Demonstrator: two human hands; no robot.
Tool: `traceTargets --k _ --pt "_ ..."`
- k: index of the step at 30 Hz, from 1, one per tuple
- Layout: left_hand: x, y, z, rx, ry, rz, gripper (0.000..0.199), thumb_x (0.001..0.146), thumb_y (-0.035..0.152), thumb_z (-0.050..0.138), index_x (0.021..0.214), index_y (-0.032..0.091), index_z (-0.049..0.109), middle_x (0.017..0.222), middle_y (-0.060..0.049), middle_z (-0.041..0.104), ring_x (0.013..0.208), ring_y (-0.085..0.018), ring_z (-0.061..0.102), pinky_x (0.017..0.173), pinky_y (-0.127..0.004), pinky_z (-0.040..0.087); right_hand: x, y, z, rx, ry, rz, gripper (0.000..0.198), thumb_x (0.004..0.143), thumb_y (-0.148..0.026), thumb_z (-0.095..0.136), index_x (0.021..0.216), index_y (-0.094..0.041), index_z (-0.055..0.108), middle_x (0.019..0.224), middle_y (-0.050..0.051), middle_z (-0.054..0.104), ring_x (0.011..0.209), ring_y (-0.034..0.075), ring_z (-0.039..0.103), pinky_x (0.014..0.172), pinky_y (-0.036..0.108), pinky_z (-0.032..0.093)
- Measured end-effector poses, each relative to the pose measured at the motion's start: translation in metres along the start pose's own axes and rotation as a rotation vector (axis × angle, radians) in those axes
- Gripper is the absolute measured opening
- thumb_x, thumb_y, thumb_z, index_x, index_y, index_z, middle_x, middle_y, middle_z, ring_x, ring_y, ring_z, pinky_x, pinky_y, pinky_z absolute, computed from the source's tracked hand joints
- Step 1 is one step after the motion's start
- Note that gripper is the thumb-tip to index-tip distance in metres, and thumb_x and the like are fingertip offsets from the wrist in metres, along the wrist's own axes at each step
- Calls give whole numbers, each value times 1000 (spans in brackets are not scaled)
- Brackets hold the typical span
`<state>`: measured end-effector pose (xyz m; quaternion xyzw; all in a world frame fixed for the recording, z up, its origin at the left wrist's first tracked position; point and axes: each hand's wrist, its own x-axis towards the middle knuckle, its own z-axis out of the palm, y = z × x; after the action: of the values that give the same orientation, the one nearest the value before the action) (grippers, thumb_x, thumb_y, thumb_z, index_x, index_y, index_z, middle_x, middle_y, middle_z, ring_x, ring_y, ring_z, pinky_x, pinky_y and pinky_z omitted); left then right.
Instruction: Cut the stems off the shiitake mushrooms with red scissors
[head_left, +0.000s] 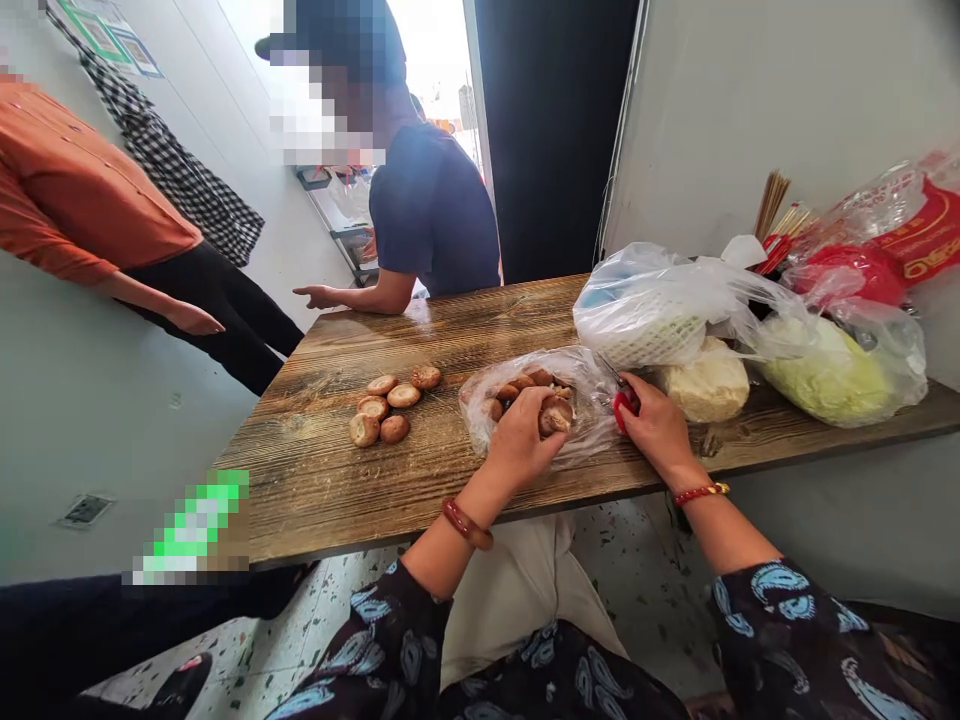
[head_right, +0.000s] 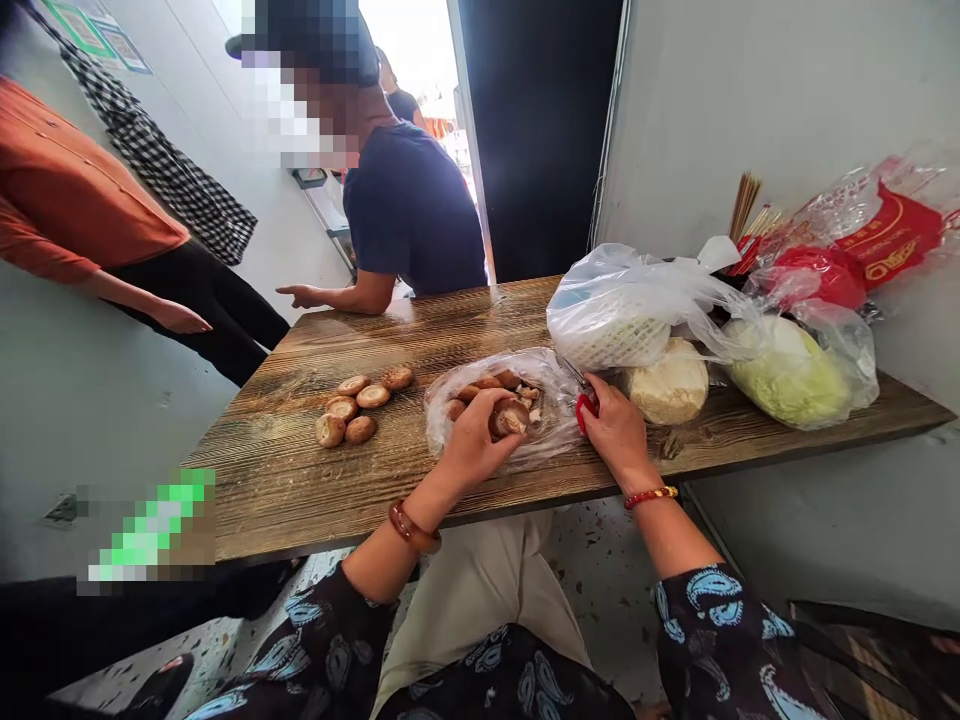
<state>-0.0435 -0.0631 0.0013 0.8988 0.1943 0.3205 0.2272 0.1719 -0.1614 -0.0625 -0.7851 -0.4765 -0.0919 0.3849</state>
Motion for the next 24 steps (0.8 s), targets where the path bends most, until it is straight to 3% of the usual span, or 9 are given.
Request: traceTargets --k 5,10,14,19,24 --pt "20 4 5 -287 40 -81 53 74 24 76 123 20 56 119 -7 65 112 -25 61 101 -41 48 -4 -1 -2 132 85 49 53 87 -46 57 131 -17 61 94 8 71 78 23 64 75 38 54" --pt "25 -8 12 -615 -118 -221 58 78 28 71 133 20 56 114 -8 68 97 -23 66 82 -36 56 -8 -7 -6 74 169 -44 57 88 -50 59 133 -15 60 97 10 71 83 23 63 80 38 54" --pt "19 -13 12 -898 -235 -337 72 82 28 64 149 22 40 117 -9 67 84 -19 68 68 -29 55 -9 -9 -7 47 188 -75 55 90 -50 58 134 -17 59 99 10 71 87 24 64 84 39 53" --pt "17 -10 9 -1182 -207 -444 65 84 22 56 148 21 43 123 -9 65 95 -19 68 83 -35 59 -12 -12 -15 48 214 -124 54 91 -48 58 137 -18 57 99 11 71 85 23 65 81 38 55" --pt "16 -9 9 -1318 -167 -455 65 84 27 66 146 23 46 136 -10 58 108 -24 65 94 -42 56 -25 -28 -44 52 231 -103 53 92 -44 59 139 -20 55 101 9 72 84 21 67 82 37 56"
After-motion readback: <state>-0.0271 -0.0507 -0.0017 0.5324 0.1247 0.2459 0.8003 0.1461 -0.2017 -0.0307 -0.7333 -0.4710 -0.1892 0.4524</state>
